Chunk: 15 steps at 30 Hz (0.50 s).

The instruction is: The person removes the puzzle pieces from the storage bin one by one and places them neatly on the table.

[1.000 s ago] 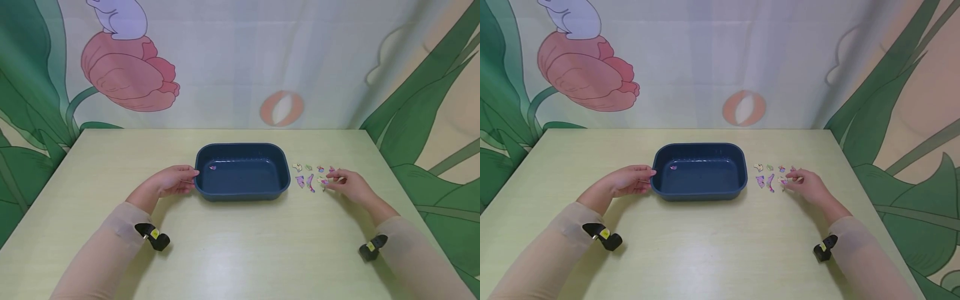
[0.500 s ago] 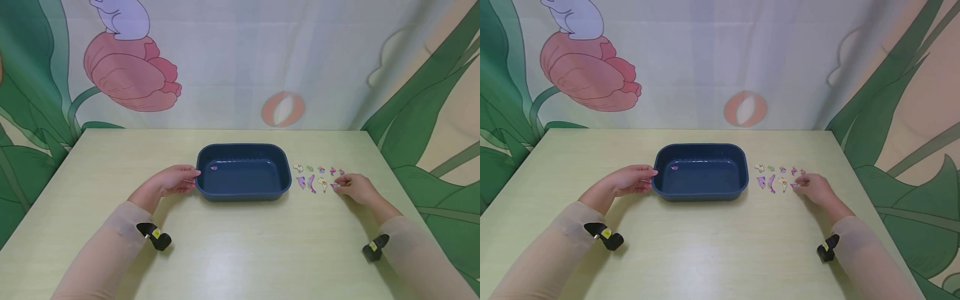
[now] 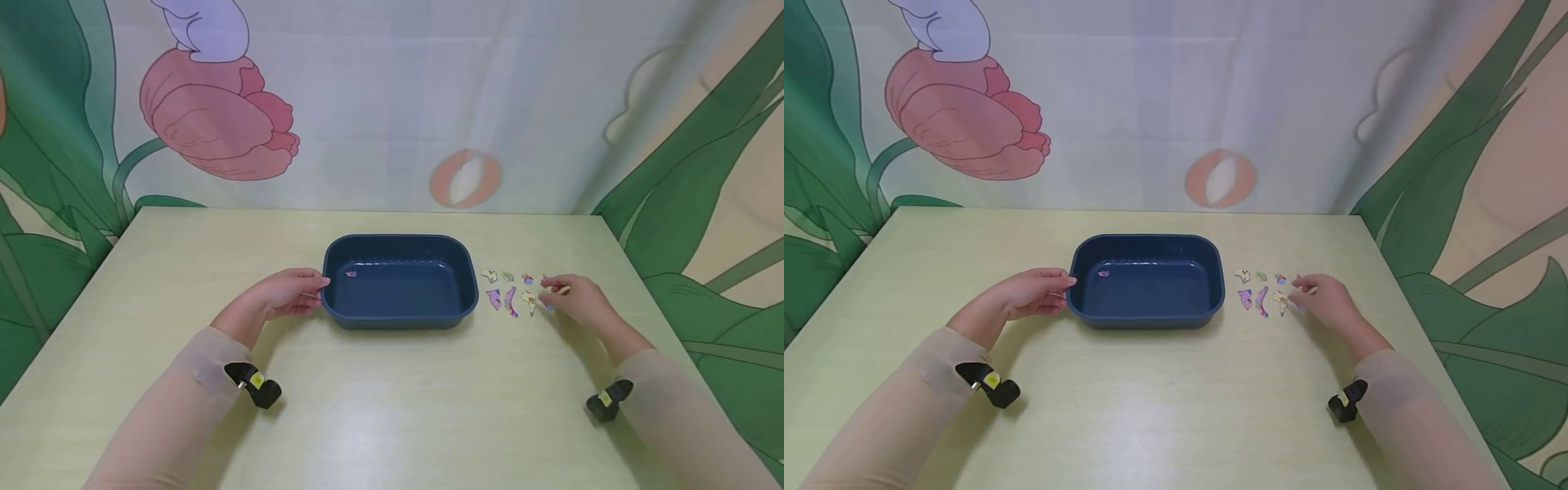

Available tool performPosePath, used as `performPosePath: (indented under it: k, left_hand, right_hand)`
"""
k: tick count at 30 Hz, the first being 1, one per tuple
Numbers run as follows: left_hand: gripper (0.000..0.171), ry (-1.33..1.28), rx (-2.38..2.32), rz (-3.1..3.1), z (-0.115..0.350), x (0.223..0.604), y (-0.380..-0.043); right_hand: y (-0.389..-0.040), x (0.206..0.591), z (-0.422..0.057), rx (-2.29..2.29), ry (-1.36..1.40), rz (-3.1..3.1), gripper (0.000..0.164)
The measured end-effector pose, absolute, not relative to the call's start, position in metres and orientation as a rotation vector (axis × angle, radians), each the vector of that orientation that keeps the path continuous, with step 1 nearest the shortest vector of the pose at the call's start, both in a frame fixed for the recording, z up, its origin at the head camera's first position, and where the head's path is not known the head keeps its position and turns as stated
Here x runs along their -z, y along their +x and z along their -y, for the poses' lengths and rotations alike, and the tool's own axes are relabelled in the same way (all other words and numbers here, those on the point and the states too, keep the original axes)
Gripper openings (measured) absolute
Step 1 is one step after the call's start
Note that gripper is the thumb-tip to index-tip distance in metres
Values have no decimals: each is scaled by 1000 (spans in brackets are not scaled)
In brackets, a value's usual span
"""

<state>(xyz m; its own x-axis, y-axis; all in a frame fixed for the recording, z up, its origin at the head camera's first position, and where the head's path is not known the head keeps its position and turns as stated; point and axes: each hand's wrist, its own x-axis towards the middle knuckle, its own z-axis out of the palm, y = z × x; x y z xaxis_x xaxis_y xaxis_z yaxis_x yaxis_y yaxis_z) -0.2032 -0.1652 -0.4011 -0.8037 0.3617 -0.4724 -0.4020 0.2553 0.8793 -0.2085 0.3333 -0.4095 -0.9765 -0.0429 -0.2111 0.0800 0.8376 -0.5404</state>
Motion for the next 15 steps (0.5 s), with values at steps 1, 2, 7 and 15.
performPosePath:
  k: [1,2,7,15]
  left_hand:
    - [19,-37,-1608,-1920,165,401,-203]
    - [19,-33,-1607,-1920,165,401,-203]
    - [20,-15,-1604,-1923,166,400,-203]
    - [20,-21,-1616,-1916,166,400,-202]
  right_hand:
    - [-209,406,-328,846,-6,-2818,41]
    - [-209,404,-323,854,-39,-2832,40]
    - [-214,394,-290,942,-132,-2833,38]
    - [-226,390,-239,1143,-364,-2798,32]
